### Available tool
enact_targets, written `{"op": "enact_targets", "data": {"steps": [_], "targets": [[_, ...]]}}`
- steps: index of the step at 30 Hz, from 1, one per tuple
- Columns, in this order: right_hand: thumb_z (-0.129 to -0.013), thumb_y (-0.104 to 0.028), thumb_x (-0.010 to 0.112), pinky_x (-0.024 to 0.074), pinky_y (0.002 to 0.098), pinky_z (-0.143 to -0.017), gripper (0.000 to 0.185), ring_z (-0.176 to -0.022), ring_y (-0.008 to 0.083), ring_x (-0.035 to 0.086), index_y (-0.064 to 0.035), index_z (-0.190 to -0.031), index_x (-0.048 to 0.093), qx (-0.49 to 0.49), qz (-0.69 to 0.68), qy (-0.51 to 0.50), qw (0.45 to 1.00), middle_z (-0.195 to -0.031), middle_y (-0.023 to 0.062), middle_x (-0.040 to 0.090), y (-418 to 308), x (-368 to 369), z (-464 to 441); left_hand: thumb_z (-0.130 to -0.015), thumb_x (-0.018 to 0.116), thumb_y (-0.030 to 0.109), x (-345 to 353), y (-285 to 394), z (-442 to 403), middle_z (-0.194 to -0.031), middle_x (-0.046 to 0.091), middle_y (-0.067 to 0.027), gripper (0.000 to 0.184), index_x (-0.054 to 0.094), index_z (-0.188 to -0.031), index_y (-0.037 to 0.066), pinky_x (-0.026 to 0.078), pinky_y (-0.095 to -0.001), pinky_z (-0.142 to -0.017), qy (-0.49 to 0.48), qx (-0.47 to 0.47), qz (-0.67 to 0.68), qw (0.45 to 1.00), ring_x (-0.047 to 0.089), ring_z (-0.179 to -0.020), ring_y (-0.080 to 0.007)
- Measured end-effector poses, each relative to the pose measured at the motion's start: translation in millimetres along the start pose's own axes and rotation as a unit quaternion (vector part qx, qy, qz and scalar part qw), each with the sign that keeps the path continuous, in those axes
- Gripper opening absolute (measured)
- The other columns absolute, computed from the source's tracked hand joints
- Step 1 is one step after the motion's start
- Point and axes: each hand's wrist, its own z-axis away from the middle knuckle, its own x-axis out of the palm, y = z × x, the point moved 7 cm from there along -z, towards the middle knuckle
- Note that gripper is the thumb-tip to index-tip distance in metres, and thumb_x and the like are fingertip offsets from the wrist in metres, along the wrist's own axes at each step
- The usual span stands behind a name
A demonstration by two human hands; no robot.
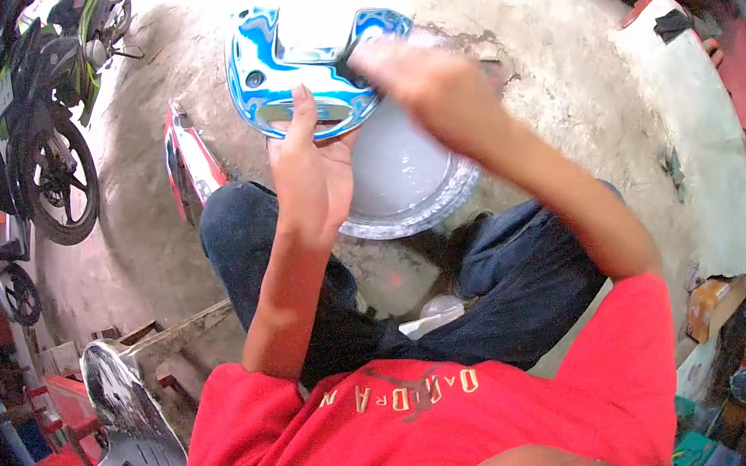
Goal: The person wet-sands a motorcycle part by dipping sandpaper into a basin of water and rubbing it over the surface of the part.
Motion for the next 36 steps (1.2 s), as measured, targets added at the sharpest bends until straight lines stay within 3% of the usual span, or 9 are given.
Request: {"op": "enact_targets", "data": {"steps": [4, 6, 11, 15, 19, 24, 27, 32, 36], "targets": [[-0.086, -0.011, 0.056, 0.0552, 0.0411, -0.085, 0.037, -0.1, 0.0317, 0.068, -0.0061, -0.122, 0.064, 0.126, 0.057, -0.169, 0.976, -0.112, 0.0199, 0.068, 36.5, 17.2, -6.1, -0.104, 0.049, 0.017, 7.7, -5.1, 4.1, -0.13, 0.057, -0.0156, 0.036, 0.042, -0.137, 0.003, 0.05, -0.0473, -0.102, -0.007, -0.017, 0.017, 1.0, 0.059, -0.118, -0.0271], [-0.086, -0.011, 0.055, 0.0557, 0.0413, -0.083, 0.034, -0.099, 0.0318, 0.068, -0.0043, -0.119, 0.065, -0.043, -0.054, 0.099, 0.993, -0.109, 0.0197, 0.068, -23.4, -7.8, 2.6, -0.104, 0.049, 0.017, -3.5, -8.3, -2.9, -0.131, 0.056, -0.0157, 0.037, 0.041, -0.138, 0.003, 0.05, -0.0472, -0.102, 0.013, -0.014, 0.026, 0.999, 0.059, -0.119, -0.0276], [-0.087, -0.009, 0.055, 0.0553, 0.039, -0.088, 0.032, -0.104, 0.0274, 0.068, -0.0012, -0.116, 0.063, 0.119, 0.043, -0.101, 0.987, -0.113, 0.0148, 0.069, 57.5, 7.3, -4.6, -0.104, 0.049, 0.019, 9.4, -5.5, 5.4, -0.129, 0.058, -0.0134, 0.033, 0.046, -0.133, 0.003, 0.046, -0.047, -0.105, 0.001, -0.019, 0.012, 1.0, 0.058, -0.12, -0.0246], [-0.087, -0.013, 0.057, 0.0569, 0.0394, -0.08, 0.033, -0.099, 0.0292, 0.069, -0.0018, -0.118, 0.062, -0.069, 0.004, 0.069, 0.995, -0.114, 0.0162, 0.068, -31.4, -4.5, 9.6, -0.104, 0.049, 0.016, -7.2, -11.9, -4.4, -0.128, 0.058, -0.0147, 0.034, 0.044, -0.135, 0.003, 0.05, -0.0467, -0.101, 0.018, -0.008, 0.013, 1.0, 0.061, -0.116, -0.0276], [-0.087, -0.01, 0.055, 0.0574, 0.0399, -0.08, 0.032, -0.097, 0.0276, 0.07, -0.0053, -0.118, 0.063, 0.125, 0.054, -0.137, 0.981, -0.109, 0.0152, 0.069, 46.1, 6.6, -4.1, -0.104, 0.049, 0.017, 10.9, -11.2, 6.9, -0.125, 0.059, -0.0127, 0.029, 0.048, -0.13, 0.003, 0.045, -0.0487, -0.106, -0.001, -0.032, 0.016, 0.999, 0.059, -0.118, -0.0255], [-0.087, -0.009, 0.055, 0.0563, 0.0382, -0.084, 0.034, -0.099, 0.0276, 0.069, -0.0035, -0.119, 0.063, -0.056, -0.038, 0.091, 0.994, -0.11, 0.0152, 0.07, -36.8, -9.3, 12.8, -0.104, 0.05, 0.018, -5.1, -17.0, -1.5, -0.126, 0.059, -0.0117, 0.033, 0.046, -0.134, 0.003, 0.047, -0.0468, -0.105, -0.001, -0.027, 0.027, 0.999, 0.059, -0.118, -0.0255], [-0.087, -0.01, 0.055, 0.055, 0.0392, -0.084, 0.033, -0.099, 0.0308, 0.068, -0.0045, -0.119, 0.064, 0.135, 0.025, -0.128, 0.982, -0.113, 0.0155, 0.069, 32.8, 1.1, -1.8, -0.104, 0.049, 0.019, 6.0, -11.9, 4.7, -0.13, 0.058, -0.0131, 0.034, 0.046, -0.135, 0.003, 0.047, -0.0469, -0.105, -0.006, -0.036, 0.018, 0.999, 0.059, -0.119, -0.0264], [-0.085, -0.01, 0.057, 0.0545, 0.0389, -0.087, 0.034, -0.1, 0.0282, 0.069, -0.0068, -0.119, 0.064, -0.024, -0.065, 0.096, 0.993, -0.11, 0.0146, 0.069, -35.7, -11.9, 11.5, -0.104, 0.049, 0.018, -2.2, -18.8, -1.6, -0.13, 0.058, -0.0136, 0.035, 0.045, -0.136, 0.003, 0.048, -0.0469, -0.105, -0.003, -0.033, 0.036, 0.999, 0.06, -0.118, -0.0265], [-0.086, -0.014, 0.059, 0.0551, 0.0429, -0.075, 0.037, -0.089, 0.0317, 0.069, -0.0073, -0.122, 0.062, 0.138, -0.017, -0.057, 0.989, -0.1, 0.0166, 0.069, 51.0, -1.6, -1.3, -0.105, 0.047, 0.018, 5.8, -15.6, 3.2, -0.13, 0.057, -0.0139, 0.035, 0.044, -0.136, 0.003, 0.048, -0.0469, -0.105, -0.015, -0.047, 0.027, 0.998, 0.059, -0.119, -0.0264]]}}
